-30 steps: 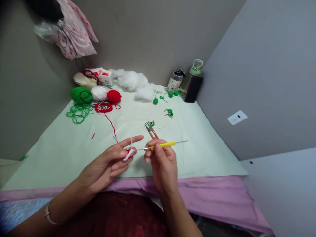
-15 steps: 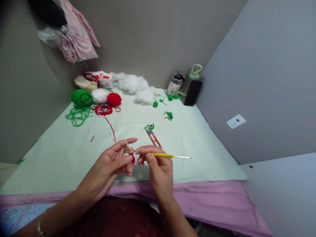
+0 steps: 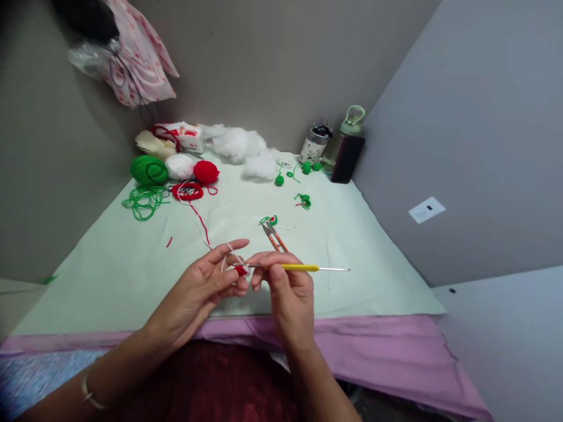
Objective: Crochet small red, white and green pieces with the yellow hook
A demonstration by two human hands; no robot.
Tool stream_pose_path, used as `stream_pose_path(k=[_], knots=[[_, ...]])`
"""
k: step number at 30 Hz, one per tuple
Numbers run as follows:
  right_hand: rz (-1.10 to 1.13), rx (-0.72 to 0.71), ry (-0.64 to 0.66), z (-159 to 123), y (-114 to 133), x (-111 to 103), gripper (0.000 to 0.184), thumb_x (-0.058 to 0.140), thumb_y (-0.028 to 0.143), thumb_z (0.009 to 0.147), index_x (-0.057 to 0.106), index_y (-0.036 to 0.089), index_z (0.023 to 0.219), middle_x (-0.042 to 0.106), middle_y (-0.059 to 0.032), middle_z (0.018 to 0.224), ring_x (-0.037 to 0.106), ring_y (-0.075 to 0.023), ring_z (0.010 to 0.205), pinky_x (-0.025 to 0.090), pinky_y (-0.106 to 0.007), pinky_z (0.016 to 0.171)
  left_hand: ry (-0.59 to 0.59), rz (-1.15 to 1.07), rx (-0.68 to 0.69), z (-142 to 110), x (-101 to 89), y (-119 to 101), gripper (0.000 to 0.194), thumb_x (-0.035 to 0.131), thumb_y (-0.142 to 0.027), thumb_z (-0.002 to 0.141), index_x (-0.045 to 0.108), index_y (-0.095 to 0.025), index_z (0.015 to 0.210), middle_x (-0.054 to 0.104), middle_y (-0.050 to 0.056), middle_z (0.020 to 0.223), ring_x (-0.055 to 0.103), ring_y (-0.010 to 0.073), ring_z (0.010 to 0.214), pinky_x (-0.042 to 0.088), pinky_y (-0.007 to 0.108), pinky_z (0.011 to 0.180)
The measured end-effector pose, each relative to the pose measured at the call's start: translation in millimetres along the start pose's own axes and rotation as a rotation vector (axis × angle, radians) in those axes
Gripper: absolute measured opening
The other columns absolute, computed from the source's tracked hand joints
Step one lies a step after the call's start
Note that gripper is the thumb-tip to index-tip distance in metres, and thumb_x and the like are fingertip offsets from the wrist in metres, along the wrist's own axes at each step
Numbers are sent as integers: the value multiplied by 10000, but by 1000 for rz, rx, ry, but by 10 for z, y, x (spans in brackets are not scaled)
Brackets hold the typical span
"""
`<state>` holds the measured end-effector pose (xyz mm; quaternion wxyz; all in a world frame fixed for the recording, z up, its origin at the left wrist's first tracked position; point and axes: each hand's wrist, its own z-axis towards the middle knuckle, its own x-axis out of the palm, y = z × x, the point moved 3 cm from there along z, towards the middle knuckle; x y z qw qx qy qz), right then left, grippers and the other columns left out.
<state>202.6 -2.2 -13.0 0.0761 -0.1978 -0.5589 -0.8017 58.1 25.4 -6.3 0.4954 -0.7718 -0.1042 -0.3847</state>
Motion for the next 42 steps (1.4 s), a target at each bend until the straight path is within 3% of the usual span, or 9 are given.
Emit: stream_pose_path(k=[12,16,22,27,30,32,36,39,42], knots=[[125,133,73,65,14,7,196,647,400,1044,717,237,961,781,-13,855,671,-108,567,605,-247,578,9,50,-3,7,-18,-18,421,888,-305,863,742,-145,1223,758,17,804,723,121,707,570,245,751],[-60,-18,92,10,89,-31,189,569,321,1088,725,237,1021,785,-26,943,743,-134,682,637,-289,668,-20,123,59,-12,-37,-33,342,860,-293,890,771,-187,1204,715,-13,817,703,101,712,544,225,740],[-575,-376,170,-117,247,-10,258,511,128,1073,727,246,1152,784,-47,1031,765,-190,973,633,-362,870,-46,268,181,-32,-71,-37,268,808,-260,937,797,-281,1205,658,-43,852,692,80,764,535,200,767],[-887,-571,223,-179,263,43,301,548,96,1038,714,260,1227,785,-52,1043,766,-194,975,647,-324,816,-88,248,223,-36,-54,-23,415,904,-148,813,803,-278,1193,684,-47,840,681,74,777,559,169,767],[-1063,-666,205,-213,211,51,320,673,133,990,760,320,1235,768,-33,1056,767,-191,932,647,-302,785,-58,161,161,-33,-41,-11,478,914,-208,813,770,-264,1266,683,-46,855,623,47,588,538,158,574],[-1073,-698,181,-221,190,50,340,685,129,981,771,336,1236,756,-31,1052,754,-196,923,638,-315,781,-4,66,19,-27,-40,-3,503,910,-253,822,752,-227,1299,627,-68,737,480,15,432,425,138,417],[-680,-448,24,-135,192,9,253,564,149,1048,773,276,1117,722,-38,906,685,-193,804,589,-353,724,25,-61,-140,-28,-52,-53,385,886,-208,839,788,-151,1208,474,-114,554,276,-19,366,277,95,355],[-354,-244,-20,-69,161,25,209,581,207,1057,774,267,1007,720,-31,879,641,-164,706,549,-322,642,29,-16,-84,-35,-28,-70,376,889,-199,830,795,-204,1194,642,-55,774,363,-37,358,310,114,350],[-414,-236,46,-85,123,71,214,605,196,1048,797,290,1050,779,-46,973,721,-199,869,603,-354,752,30,78,15,-43,9,-29,358,887,-222,842,800,-249,1188,682,-35,909,503,-11,400,412,140,390]])
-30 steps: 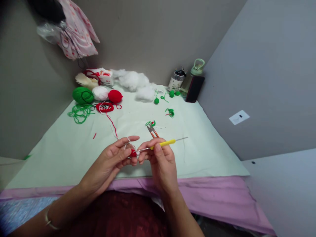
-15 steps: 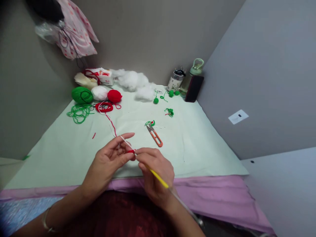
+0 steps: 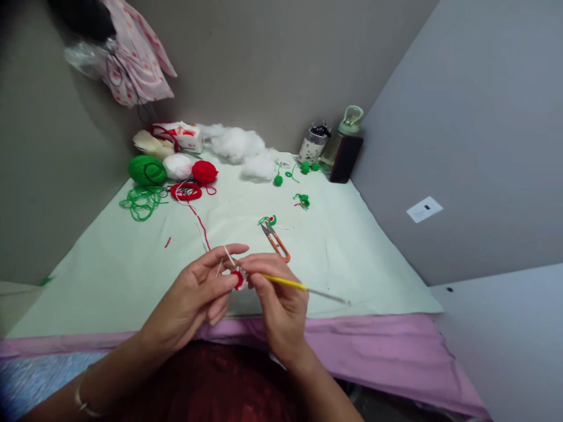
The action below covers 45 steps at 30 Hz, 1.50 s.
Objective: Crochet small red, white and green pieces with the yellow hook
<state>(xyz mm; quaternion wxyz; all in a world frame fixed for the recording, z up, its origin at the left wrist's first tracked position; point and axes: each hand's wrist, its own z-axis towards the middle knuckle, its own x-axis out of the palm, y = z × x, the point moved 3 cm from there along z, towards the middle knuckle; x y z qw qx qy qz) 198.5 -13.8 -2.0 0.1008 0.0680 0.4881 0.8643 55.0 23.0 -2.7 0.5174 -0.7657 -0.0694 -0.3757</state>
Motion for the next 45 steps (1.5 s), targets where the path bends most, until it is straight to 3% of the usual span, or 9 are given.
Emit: stream_pose_path(k=[4,7,9,12,20,25,30,37,45], knots=[[-325,-210,74,-118,-8,3,368,655,137,1005,767,346,1285,799,-68,1131,753,-243,1029,634,-406,867,-42,-2,63,12,-10,42,380,901,-218,832,811,-252,1199,676,-44,852,575,17,469,473,142,454],[-445,-310,84,-136,-3,-22,430,708,125,966,754,350,1330,788,-80,1186,749,-252,1055,635,-390,843,-35,-119,-70,43,-50,48,410,898,-226,835,803,-196,1232,626,-53,703,526,16,459,438,123,444],[-341,-222,-9,-84,-7,-59,322,663,128,996,799,321,1215,793,-62,1054,743,-217,927,618,-366,790,-49,-169,-141,60,-78,30,381,896,-197,827,814,-147,1196,580,-62,644,476,4,453,412,105,440],[-26,19,-132,-6,-56,-70,201,618,211,1041,810,269,1021,753,-31,880,669,-157,693,572,-315,654,-67,-148,-97,67,-75,-8,341,891,-177,817,823,-151,1150,620,-46,702,456,-6,447,405,113,435],[230,208,-77,43,-131,-12,125,712,312,1000,825,259,983,798,-38,922,660,-130,658,570,-272,630,-80,24,14,32,-16,7,360,895,-203,798,824,-216,1151,686,-4,860,645,93,642,557,195,562],[376,296,-39,103,-100,-27,209,664,375,1029,774,225,934,803,-43,845,648,-126,594,565,-264,581,-56,4,-21,33,-55,-24,393,893,-234,805,817,-210,1190,665,4,882,597,85,644,558,196,558],[174,151,-13,10,-32,-74,217,548,270,1090,758,243,1040,810,-43,960,726,-145,714,595,-297,669,-77,79,45,10,-61,-27,370,890,-257,808,817,-214,1169,649,-4,844,600,102,664,555,208,574],[-346,-326,137,-87,145,-43,286,521,127,1050,701,251,1236,810,-89,1086,769,-224,993,636,-376,816,-176,298,213,-13,-54,-50,346,875,-233,829,808,-247,1169,675,-18,848,602,93,638,544,208,599],[-397,-325,101,-131,56,-69,414,574,88,1017,701,326,1332,796,-56,1120,763,-221,966,643,-383,810,-181,265,217,-24,-9,-64,421,931,-209,754,806,-249,1154,675,-23,821,620,107,682,573,211,648]])
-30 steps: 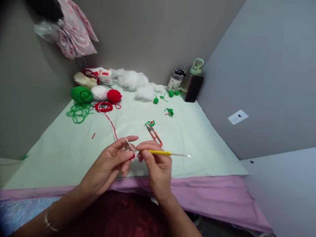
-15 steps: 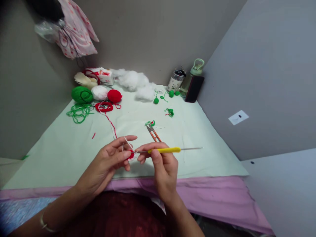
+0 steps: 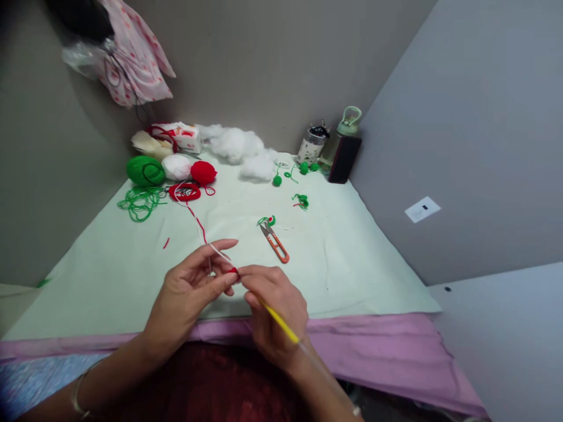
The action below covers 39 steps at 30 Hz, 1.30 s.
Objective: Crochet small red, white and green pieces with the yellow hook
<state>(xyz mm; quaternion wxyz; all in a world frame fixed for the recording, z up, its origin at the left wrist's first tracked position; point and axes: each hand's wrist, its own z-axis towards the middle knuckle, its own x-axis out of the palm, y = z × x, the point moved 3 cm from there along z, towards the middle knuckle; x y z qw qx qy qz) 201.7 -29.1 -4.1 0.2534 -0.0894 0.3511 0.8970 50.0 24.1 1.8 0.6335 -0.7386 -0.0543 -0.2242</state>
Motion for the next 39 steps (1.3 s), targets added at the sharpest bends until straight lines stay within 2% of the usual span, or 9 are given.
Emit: stream_pose_path(k=[4,7,13,19,23,26,29,33,39], knots=[[-139,-22,-5,-32,-27,14,495,747,76,915,762,394,1294,777,-37,1129,747,-223,958,636,-363,804,111,-254,-236,29,5,53,555,928,-244,772,745,-202,1295,629,-54,720,431,31,468,460,154,457],[17,78,-89,16,-45,8,348,629,131,1010,779,352,1234,773,-46,1049,725,-215,897,616,-384,777,150,-390,-401,49,-20,42,498,905,-219,800,754,-128,1266,564,-78,651,247,-17,417,344,104,390],[454,332,-133,160,-69,96,204,610,206,1048,801,277,1048,758,-34,919,665,-158,735,563,-322,668,143,-291,-245,47,-29,1,426,895,-202,821,775,-202,1229,657,-40,859,354,-28,415,419,121,390],[78,130,-60,98,-12,93,292,606,125,1031,779,303,1185,775,-39,980,728,-184,839,613,-331,729,92,-217,-134,24,10,60,541,936,-226,784,752,-230,1294,672,-42,882,450,6,468,516,151,446],[-154,-58,20,65,19,41,349,653,87,992,778,301,1237,779,-66,1083,750,-208,969,629,-337,797,146,-358,-330,56,3,89,475,913,-236,807,779,-162,1257,627,-51,741,347,-16,427,452,119,422],[147,153,-147,106,-57,-17,265,599,122,1031,791,281,1121,748,-28,923,708,-167,809,599,-318,742,149,-401,-391,81,-32,80,368,888,-189,819,819,-150,1178,627,-40,745,313,-35,426,410,94,421],[492,368,-179,128,-135,44,195,615,220,1048,802,272,1025,717,-11,864,647,-137,682,557,-290,644,142,-324,-259,77,-36,58,315,887,-181,816,840,-198,1127,657,-28,843,369,-33,439,451,113,438],[560,428,-106,121,-167,122,156,675,253,1026,829,280,1027,783,-37,979,684,-140,755,570,-282,685,153,-204,-144,26,3,80,364,904,-178,805,832,-248,1154,671,-32,833,541,25,524,552,156,529],[812,556,-123,147,-204,107,165,672,327,1038,811,249,995,797,-19,924,683,-95,681,583,-223,674,195,-254,-232,24,11,80,346,902,-218,816,826,-238,1153,667,-32,907,614,27,501,587,202,568]])
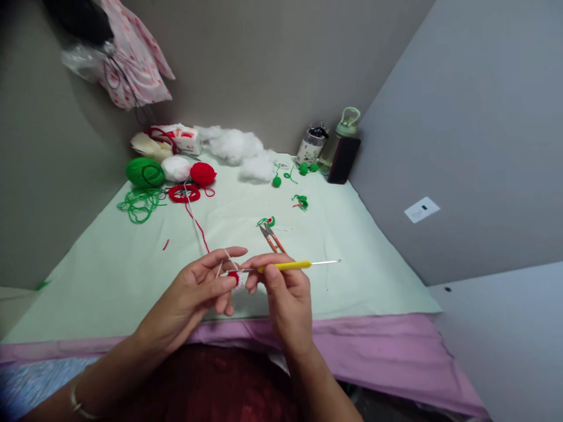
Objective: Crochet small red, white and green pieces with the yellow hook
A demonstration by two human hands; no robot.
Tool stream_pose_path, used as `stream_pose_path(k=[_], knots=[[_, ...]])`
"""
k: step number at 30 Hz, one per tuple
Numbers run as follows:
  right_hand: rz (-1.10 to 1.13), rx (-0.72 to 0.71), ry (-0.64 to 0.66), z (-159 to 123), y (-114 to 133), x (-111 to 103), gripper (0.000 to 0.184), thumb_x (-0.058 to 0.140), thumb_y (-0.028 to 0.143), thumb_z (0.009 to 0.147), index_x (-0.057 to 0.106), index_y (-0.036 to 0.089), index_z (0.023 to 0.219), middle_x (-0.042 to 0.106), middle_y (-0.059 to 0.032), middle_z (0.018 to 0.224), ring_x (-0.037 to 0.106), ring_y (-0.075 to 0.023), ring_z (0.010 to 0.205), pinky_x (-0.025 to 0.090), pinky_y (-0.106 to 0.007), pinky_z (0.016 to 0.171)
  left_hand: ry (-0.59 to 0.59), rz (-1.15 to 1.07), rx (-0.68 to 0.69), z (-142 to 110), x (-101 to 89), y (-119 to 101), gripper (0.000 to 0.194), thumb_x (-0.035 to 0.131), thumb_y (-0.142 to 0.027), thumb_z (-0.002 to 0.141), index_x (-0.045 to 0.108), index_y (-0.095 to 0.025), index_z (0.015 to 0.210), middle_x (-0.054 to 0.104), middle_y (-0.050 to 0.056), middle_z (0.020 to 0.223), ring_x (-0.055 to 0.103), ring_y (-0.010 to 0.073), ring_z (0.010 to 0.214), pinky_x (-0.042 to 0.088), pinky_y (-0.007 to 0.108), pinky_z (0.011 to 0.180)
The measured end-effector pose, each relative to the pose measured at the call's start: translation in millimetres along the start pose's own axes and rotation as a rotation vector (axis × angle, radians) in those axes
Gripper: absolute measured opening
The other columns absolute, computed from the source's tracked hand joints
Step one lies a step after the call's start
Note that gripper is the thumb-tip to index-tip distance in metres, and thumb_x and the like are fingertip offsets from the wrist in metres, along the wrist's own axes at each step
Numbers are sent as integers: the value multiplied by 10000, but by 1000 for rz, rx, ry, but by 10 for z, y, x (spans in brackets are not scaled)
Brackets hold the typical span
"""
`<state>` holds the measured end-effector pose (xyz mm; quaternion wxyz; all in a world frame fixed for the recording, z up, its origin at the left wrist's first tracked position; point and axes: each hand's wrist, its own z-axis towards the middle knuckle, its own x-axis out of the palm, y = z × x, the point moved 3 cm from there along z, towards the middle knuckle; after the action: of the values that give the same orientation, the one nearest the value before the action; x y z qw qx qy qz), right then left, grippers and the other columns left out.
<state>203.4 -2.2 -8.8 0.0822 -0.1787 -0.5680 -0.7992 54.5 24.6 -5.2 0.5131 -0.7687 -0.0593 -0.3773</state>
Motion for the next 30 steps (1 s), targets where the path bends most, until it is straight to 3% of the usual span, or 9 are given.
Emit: stream_pose_path(k=[4,9,15,20,22,24,26,30], knots=[[36,13,26,27,42,-1,206,629,344,1062,779,229,979,810,-31,914,706,-98,666,591,-221,660,14,-1,-23,-5,-18,-27,312,881,-234,841,825,-239,1148,672,-30,898,710,79,591,614,227,652],[-140,-82,84,-28,127,-23,228,529,282,1105,745,243,1046,813,-34,1000,747,-126,734,619,-271,693,-15,84,48,-15,-72,-41,295,847,-257,885,822,-257,1178,668,-24,911,688,74,625,605,237,698],[-606,-428,182,-156,245,11,275,481,126,1084,698,239,1211,785,-59,1079,755,-179,978,626,-351,872,-59,182,161,-20,-75,-59,248,850,-274,895,837,-294,1142,658,-37,857,661,55,639,548,182,673],[-1066,-718,251,-218,241,103,271,580,104,1039,715,207,1250,784,-95,1109,762,-192,1016,650,-302,846,-88,117,164,-39,-31,-34,356,912,-184,814,836,-281,1147,674,-29,856,669,79,725,565,174,701],[-1196,-803,241,-240,209,115,301,666,78,987,744,213,1245,779,-100,1110,764,-216,1038,651,-314,855,-56,38,118,-34,-16,-24,412,934,-201,788,825,-263,1181,678,-26,843,645,73,671,559,173,647],[-1137,-805,189,-245,182,96,316,667,77,981,757,226,1246,773,-99,1109,762,-227,1031,650,-333,833,-17,-45,13,-23,-12,-19,418,923,-232,803,816,-229,1208,645,-38,763,548,40,539,518,165,547],[-914,-679,103,-215,157,51,299,599,102,1021,759,245,1230,773,-78,1050,752,-214,943,638,-353,787,-15,-100,-78,-18,-24,-32,385,891,-227,835,817,-192,1212,561,-68,659,425,12,460,481,153,493],[-411,-337,-32,-119,86,7,248,554,182,1066,778,287,1089,755,-26,919,679,-172,745,585,-355,712,-61,-74,-13,-28,-29,-93,400,879,-192,837,814,-216,1231,591,-55,764,432,7,488,534,169,526]])
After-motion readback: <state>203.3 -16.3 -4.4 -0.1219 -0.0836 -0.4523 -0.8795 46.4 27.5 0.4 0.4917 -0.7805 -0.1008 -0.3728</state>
